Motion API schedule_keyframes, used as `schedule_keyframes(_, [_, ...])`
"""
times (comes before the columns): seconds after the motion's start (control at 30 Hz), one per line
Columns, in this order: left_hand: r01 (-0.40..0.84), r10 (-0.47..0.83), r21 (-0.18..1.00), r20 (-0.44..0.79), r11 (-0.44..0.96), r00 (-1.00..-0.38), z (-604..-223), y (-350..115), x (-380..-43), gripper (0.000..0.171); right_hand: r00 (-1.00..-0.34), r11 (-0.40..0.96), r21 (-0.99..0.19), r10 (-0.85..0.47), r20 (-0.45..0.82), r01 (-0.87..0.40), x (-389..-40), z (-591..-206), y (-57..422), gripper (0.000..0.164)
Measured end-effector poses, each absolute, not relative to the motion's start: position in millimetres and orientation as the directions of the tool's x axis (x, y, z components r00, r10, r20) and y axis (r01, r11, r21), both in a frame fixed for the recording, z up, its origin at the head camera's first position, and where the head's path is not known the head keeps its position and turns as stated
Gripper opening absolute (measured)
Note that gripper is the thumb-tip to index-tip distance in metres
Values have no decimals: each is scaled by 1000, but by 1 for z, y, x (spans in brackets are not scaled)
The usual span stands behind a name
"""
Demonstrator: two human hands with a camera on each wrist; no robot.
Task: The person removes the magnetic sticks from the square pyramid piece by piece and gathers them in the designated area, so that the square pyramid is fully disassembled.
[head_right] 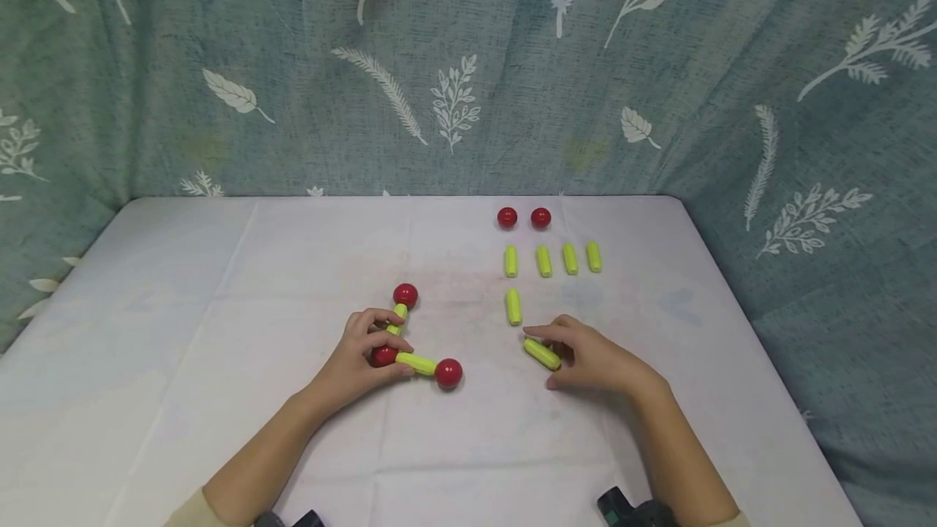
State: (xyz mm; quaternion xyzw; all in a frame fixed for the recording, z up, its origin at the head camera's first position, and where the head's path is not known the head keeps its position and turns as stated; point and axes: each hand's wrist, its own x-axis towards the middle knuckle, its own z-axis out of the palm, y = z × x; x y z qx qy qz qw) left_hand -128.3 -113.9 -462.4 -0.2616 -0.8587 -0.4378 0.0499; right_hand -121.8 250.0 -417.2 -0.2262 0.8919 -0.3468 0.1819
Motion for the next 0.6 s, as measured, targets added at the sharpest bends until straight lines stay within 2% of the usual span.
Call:
schedule_keyframes(0.1, [495,405,725,318,479,-857,-462,-114,-128,25,-820,655,-714,-535,-205,-249,-123,-416,250,70])
schedule_keyframes(0.23, [502,407,726,326,471,-853,-463,-114,-128,25,-814,657,-715,-538,-220,-241,-125,-415,249,65])
schedule_keyframes(0.4, [500,410,728,322,469,-853,-463,-114,-128,25,-830,642,-724,-529,-177,-255,-125,-418,250,56])
schedule_keyframes(0.6, [500,413,731,320,464,-853,-462,-114,-128,25,-870,646,-721,-476,-126,-249,-127,-422,253,59])
